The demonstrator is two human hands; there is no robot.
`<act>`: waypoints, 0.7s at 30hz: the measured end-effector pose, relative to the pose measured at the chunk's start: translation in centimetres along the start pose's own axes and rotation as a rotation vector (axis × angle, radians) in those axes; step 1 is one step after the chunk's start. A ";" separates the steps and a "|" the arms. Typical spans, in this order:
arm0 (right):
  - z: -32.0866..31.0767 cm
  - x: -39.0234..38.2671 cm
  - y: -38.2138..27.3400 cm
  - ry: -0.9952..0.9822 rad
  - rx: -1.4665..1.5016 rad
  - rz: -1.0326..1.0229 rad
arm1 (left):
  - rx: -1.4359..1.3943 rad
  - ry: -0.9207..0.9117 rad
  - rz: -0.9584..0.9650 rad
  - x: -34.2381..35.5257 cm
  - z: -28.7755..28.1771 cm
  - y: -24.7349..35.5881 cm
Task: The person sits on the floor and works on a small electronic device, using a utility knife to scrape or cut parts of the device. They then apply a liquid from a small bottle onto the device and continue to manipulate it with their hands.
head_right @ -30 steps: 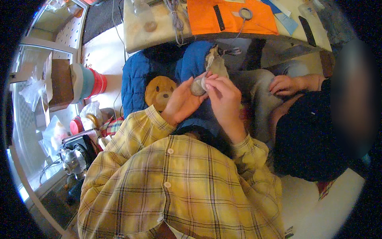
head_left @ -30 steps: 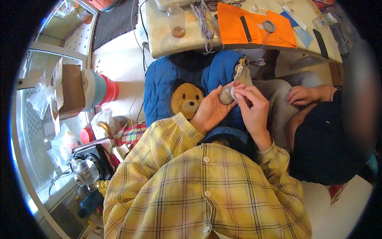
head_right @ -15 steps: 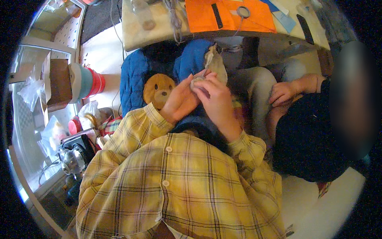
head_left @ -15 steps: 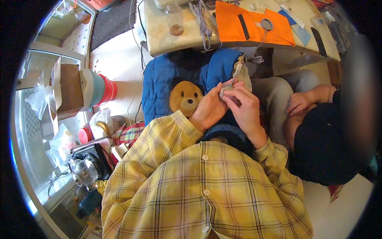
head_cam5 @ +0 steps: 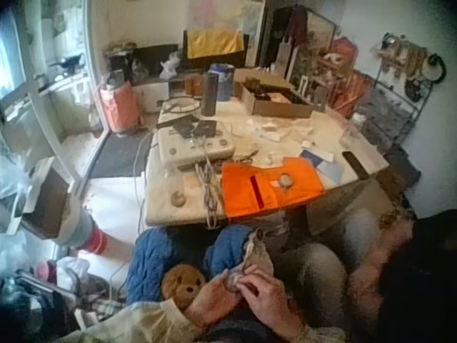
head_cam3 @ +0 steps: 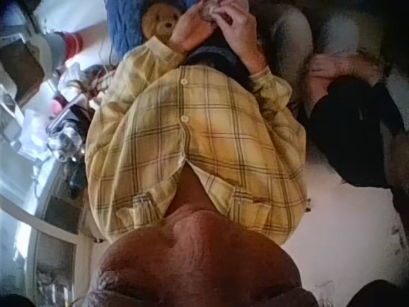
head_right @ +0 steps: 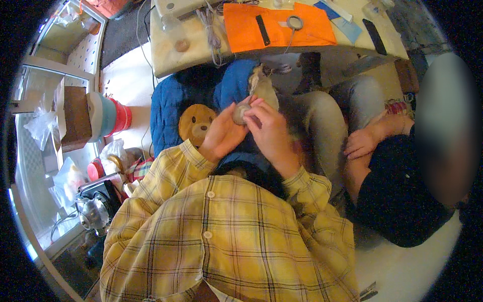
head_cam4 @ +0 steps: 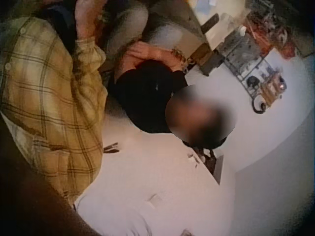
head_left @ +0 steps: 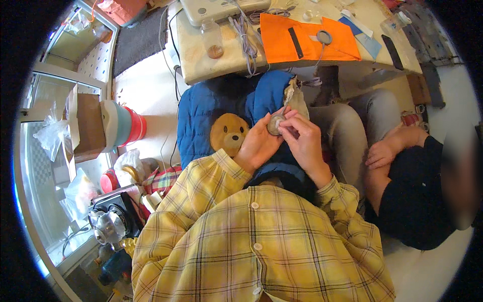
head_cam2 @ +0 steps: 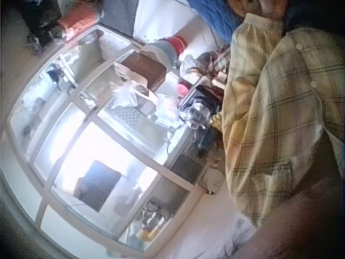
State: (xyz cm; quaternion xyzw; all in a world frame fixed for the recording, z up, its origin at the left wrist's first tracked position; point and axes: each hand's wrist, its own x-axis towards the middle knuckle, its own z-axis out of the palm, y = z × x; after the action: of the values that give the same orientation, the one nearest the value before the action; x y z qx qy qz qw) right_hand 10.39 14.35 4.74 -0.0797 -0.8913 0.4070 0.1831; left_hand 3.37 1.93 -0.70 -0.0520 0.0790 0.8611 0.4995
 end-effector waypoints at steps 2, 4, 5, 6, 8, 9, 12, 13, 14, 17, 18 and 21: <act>-0.6 0.0 -0.5 0.044 0.105 0.085 | -0.010 -0.016 -0.016 -0.2 0.4 0.1; -1.2 -0.3 -1.4 0.087 0.104 0.045 | 0.001 -0.013 -0.033 -0.2 0.9 0.1; -1.4 -0.4 -1.6 0.109 0.102 0.026 | 0.011 -0.023 -0.023 -0.3 1.0 0.1; -1.1 -0.5 -1.5 0.080 0.080 -0.090 | 0.021 -0.040 -0.018 -0.2 0.9 0.0; 0.0 -1.1 -0.2 -0.030 -0.013 -0.069 | 0.038 -0.023 -0.014 -0.3 0.9 -0.4; 0.3 -0.7 0.1 -0.007 0.024 -0.132 | 0.060 0.012 -0.004 -0.2 0.9 -0.5; -0.3 -0.5 -0.2 -0.067 0.078 -0.037 | 0.101 0.027 0.002 -0.3 1.3 -0.5; -0.2 -0.7 -0.1 -0.018 0.120 -0.032 | 0.092 0.030 0.002 -0.4 1.3 -0.5; -0.3 -0.6 -0.4 0.010 0.120 -0.052 | 0.082 0.034 0.003 -0.3 1.4 -0.4; -0.3 -0.9 -0.7 0.021 0.082 -0.074 | 0.108 0.013 -0.006 -0.6 2.1 -0.7; -0.2 -0.7 -0.2 -0.015 0.047 -0.068 | 0.107 0.014 -0.012 -0.6 1.9 -0.7; -1.1 -0.8 -0.4 -0.009 0.208 0.109 | 0.120 0.039 -0.014 -0.3 1.5 -0.6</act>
State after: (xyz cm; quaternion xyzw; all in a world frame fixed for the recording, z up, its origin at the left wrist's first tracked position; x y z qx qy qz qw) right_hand 11.53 14.64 5.53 -0.1067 -0.8395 0.5069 0.1642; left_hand 3.98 2.26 0.80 -0.0393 0.1400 0.8502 0.5060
